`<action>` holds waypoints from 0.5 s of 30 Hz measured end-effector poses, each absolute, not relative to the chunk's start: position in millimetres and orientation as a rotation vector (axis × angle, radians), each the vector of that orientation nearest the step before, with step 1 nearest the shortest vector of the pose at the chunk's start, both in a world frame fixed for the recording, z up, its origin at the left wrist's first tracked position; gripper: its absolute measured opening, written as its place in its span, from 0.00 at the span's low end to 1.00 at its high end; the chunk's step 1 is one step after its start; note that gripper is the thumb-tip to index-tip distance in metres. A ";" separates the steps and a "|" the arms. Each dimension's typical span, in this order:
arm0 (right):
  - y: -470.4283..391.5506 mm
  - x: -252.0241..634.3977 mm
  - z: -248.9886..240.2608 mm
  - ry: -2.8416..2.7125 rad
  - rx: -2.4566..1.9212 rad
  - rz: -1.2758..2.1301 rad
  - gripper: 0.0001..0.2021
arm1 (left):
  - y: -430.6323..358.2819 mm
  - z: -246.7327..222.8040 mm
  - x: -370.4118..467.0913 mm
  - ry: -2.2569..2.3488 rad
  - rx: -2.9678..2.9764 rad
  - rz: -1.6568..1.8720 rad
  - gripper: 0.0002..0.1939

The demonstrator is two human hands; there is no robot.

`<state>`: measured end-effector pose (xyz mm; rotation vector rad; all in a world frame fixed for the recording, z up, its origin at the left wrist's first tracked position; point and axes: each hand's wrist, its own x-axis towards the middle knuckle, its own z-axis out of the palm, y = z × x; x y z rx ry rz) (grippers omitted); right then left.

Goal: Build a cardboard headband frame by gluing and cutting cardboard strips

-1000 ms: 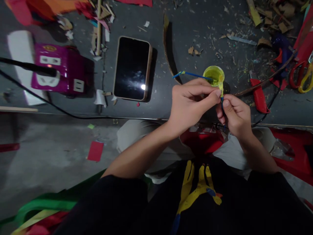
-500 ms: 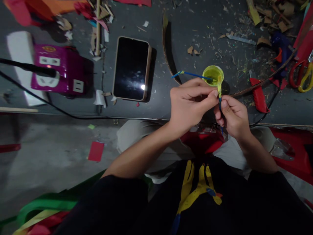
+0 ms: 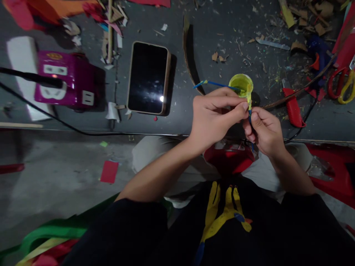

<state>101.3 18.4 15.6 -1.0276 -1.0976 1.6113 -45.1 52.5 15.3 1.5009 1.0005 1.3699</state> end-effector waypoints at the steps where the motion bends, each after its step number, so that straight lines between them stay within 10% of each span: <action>1: 18.5 101.2 15.5 -1.097 -1.019 1.619 0.17 | 52.4 15.7 -45.3 1.010 1.512 1.376 0.06; 15: 18.1 99.2 22.1 -1.148 -1.018 1.492 0.15 | 50.4 13.0 -43.0 0.976 1.506 1.402 0.06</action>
